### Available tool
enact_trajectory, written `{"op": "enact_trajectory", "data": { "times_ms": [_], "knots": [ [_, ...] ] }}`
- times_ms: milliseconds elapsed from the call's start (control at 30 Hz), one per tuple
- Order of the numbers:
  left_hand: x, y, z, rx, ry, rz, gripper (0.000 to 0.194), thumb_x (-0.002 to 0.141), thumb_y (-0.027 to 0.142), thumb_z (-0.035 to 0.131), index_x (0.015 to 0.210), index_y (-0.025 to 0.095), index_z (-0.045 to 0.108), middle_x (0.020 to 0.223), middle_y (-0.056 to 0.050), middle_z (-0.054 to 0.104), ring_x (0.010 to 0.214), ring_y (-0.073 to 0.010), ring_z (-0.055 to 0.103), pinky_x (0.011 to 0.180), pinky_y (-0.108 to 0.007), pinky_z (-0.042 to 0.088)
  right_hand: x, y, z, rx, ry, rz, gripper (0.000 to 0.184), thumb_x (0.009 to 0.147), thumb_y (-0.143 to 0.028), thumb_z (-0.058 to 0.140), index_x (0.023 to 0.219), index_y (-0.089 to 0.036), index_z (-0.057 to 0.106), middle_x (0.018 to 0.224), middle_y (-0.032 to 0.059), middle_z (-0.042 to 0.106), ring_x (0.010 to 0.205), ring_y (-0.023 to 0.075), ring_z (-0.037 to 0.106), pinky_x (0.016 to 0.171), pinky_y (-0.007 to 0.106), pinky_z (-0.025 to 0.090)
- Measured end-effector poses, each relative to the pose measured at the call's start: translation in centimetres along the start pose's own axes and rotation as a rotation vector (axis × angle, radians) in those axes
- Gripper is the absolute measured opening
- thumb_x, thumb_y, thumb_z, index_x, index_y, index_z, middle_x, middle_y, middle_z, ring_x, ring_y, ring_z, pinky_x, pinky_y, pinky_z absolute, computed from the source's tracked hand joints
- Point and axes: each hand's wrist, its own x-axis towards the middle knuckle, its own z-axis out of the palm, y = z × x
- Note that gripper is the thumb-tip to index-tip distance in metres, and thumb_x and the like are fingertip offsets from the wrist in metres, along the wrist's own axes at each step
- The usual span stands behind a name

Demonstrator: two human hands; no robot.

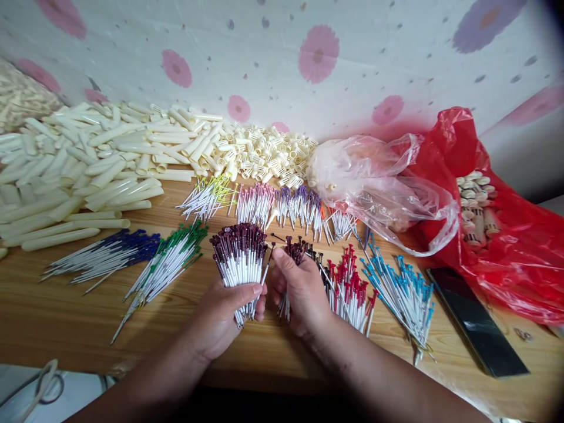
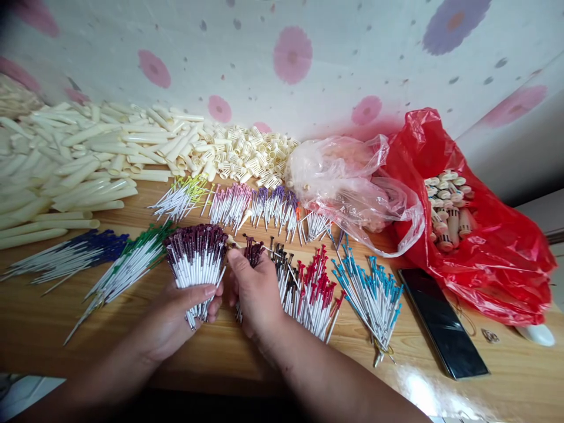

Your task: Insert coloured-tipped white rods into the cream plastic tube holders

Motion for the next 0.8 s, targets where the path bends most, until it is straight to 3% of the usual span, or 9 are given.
{"op": "enact_trajectory", "data": {
  "times_ms": [133,433,700,800],
  "knots": [
    [-0.11,-0.04,0.0,-0.01,-0.015,-0.006,0.011,0.063,0.022,0.07,0.071,0.017,0.064,0.063,0.0,0.059,0.051,-0.0119,0.05,0.045,-0.023,0.042,-0.18,0.45,0.08,-0.05,-0.085,0.048,0.031,0.074,-0.037,0.069,0.071,-0.021,0.043,0.04,-0.0088,0.051,0.026,0.0078,0.044,0.027,0.015,0.029],
    [-0.11,-0.26,-0.45,0.011,-0.05,-0.02,0.011,0.064,0.025,0.071,0.07,0.018,0.065,0.063,-0.001,0.061,0.049,-0.0135,0.051,0.046,-0.025,0.041,-0.08,-0.05,0.0,-0.012,-0.057,0.046,0.028,0.07,-0.033,0.072,0.067,-0.02,0.047,0.038,-0.0092,0.049,0.026,0.0083,0.043,0.027,0.018,0.035],
    [-0.22,0.05,0.06,0.011,-0.011,-0.031,0.013,0.059,0.022,0.074,0.066,0.016,0.066,0.06,-0.001,0.061,0.048,-0.0128,0.052,0.043,-0.024,0.042,-0.21,-0.12,0.04,-0.046,-0.103,0.043,0.022,0.073,-0.03,0.066,0.069,-0.021,0.047,0.038,-0.0088,0.05,0.024,0.0097,0.043,0.027,0.019,0.034],
    [-0.22,0.03,0.11,0.012,0.009,-0.028,0.014,0.059,0.023,0.074,0.068,0.016,0.066,0.063,-0.001,0.062,0.049,-0.0128,0.053,0.044,-0.024,0.043,-0.15,-0.07,-0.03,-0.07,-0.061,0.044,0.018,0.074,-0.03,0.062,0.069,-0.021,0.047,0.04,-0.0077,0.051,0.025,0.0086,0.041,0.028,0.018,0.03]
  ]
}}
